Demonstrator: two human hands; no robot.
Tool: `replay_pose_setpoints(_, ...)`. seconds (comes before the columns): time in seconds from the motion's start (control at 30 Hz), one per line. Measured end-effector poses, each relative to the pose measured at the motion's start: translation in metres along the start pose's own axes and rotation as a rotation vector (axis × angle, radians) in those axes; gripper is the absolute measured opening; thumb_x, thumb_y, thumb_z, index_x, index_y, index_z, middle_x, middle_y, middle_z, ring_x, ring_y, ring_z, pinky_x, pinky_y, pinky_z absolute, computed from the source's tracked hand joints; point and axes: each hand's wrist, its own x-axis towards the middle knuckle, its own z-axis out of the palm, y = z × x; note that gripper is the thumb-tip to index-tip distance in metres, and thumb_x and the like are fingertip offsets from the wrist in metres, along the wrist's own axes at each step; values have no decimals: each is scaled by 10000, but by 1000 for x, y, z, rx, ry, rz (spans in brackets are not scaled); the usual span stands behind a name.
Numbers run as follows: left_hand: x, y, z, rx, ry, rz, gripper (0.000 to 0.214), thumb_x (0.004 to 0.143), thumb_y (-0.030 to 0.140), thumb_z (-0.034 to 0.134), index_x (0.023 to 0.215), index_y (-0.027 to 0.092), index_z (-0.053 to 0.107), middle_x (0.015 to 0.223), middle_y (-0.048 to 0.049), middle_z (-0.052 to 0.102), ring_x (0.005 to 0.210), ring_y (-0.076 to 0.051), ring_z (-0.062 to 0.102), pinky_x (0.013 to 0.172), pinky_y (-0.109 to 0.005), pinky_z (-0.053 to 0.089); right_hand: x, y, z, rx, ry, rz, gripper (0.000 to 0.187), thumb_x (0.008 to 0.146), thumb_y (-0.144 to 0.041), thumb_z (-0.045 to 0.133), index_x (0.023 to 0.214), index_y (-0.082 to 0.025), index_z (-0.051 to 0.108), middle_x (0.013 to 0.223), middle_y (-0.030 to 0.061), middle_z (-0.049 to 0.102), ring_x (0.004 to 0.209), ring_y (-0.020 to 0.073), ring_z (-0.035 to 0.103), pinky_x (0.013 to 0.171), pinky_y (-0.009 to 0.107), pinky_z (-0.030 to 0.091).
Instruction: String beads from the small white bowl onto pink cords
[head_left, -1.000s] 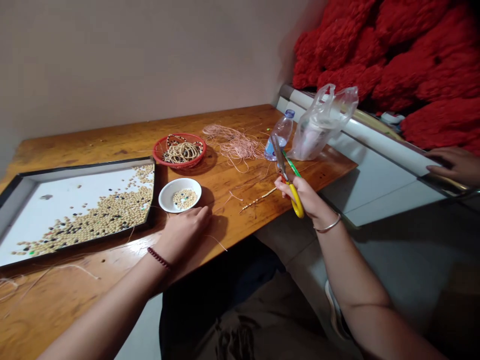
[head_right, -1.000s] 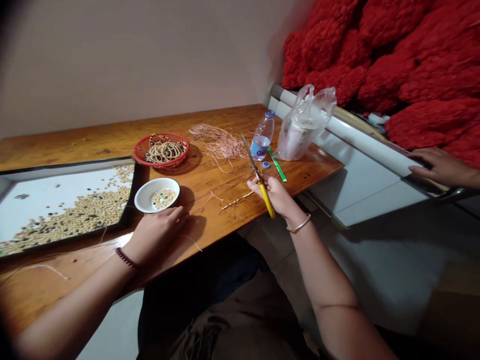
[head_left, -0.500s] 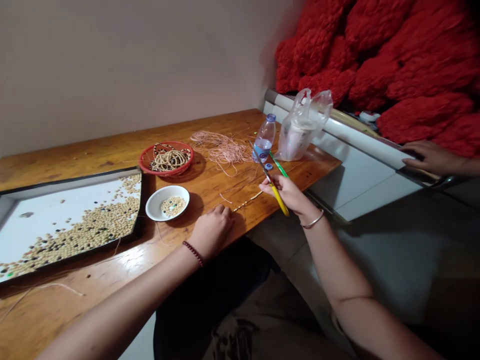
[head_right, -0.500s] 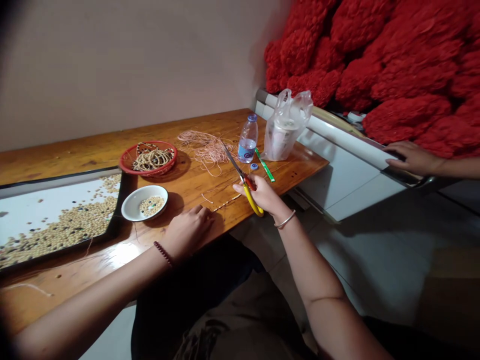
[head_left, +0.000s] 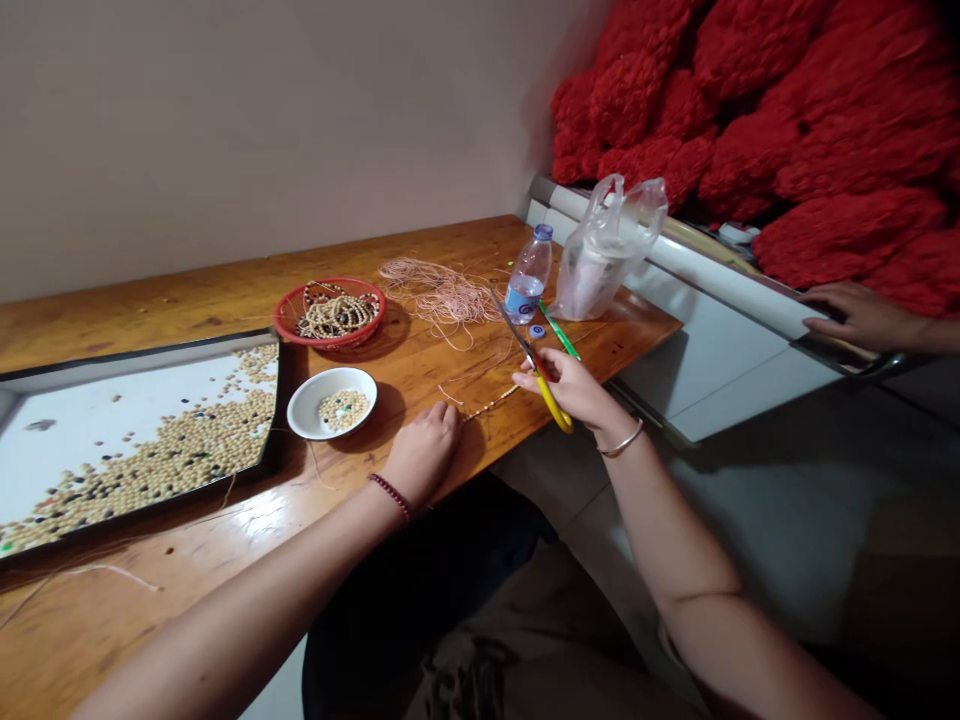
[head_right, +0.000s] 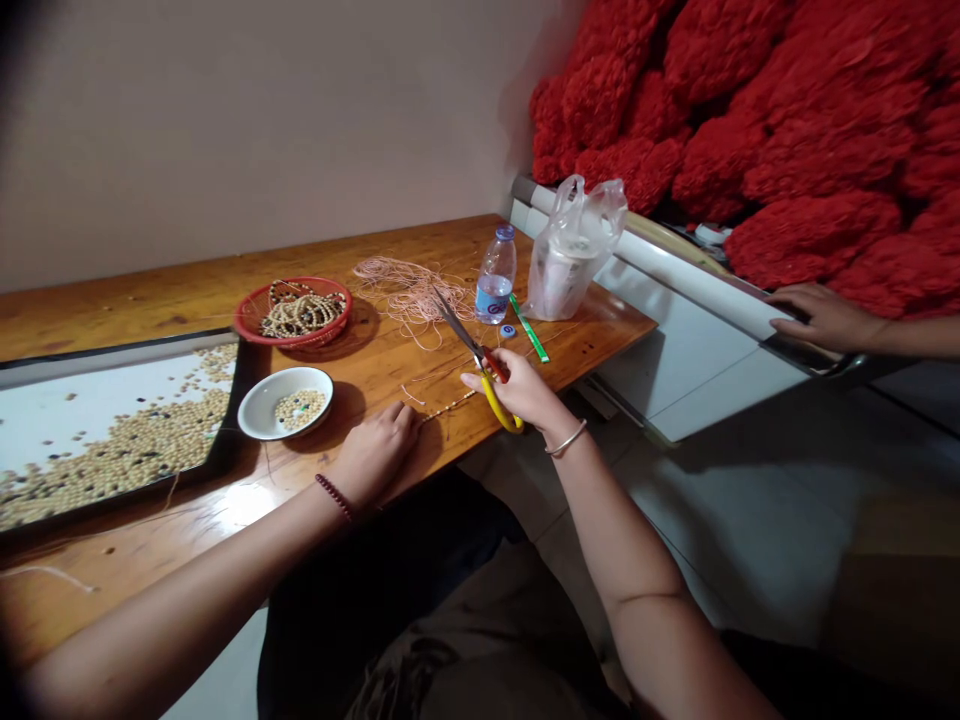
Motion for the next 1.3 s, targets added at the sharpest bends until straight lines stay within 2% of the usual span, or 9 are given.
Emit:
replay_pose_setpoints(0.2,-2,-2,4,-24,24,-13,204,965,199,318,941,132,509,916,-92,572,803,-187,579,684,-284,478,3,4,-6,-4,42,4,394,629,-444,764,828,-177,552,757,-10,555,686,132,512,664,279,425)
replay_pose_setpoints(0.5,-6,-7,-1,-113,64,-58,237,977,257,315,912,144,513,889,-79,581,809,-181,577,730,-289,471,3,4,-10,-9,44,10,389,637,-431,762,848,-170,566,786,0,574,693,134,521,688,284,420)
replay_pose_setpoints(0.73,-7,-7,-4,-178,36,-80,260,956,357,384,937,162,555,913,-74,600,843,-186,596,719,-277,470,3,7,-9,-24,48,-2,392,637,-450,755,825,-175,549,766,-9,560,672,127,502,647,270,407)
replay_pose_setpoints(0.9,-7,-3,-3,-146,-12,-66,264,978,305,328,934,169,551,910,-63,594,803,-184,605,669,-280,474,5,12,-6,-31,35,-5,393,632,-441,763,835,-173,559,770,-9,565,671,125,503,637,267,409)
replay_pose_setpoints(1.07,-8,-1,-5,-78,-44,-40,174,963,180,346,982,140,515,978,-95,568,865,-182,583,700,-271,478,6,17,-4,-50,26,-4,413,626,-470,760,843,-174,570,760,-5,568,647,126,500,618,271,408)
replay_pose_setpoints(1.2,-15,-8,-11,-78,-29,-45,177,965,167,323,979,138,497,996,-100,548,879,-182,557,700,-273,483,8,16,-4,-182,117,-32,430,609,-522,752,802,-175,585,723,6,568,605,130,483,581,275,402)
replay_pose_setpoints(1.3,-23,-15,-14,-60,-20,-29,177,959,153,326,965,140,503,999,-101,547,905,-187,539,724,-277,486,20,11,-3,-419,261,-147,420,605,-553,745,753,-185,608,688,28,573,612,157,491,592,294,405)
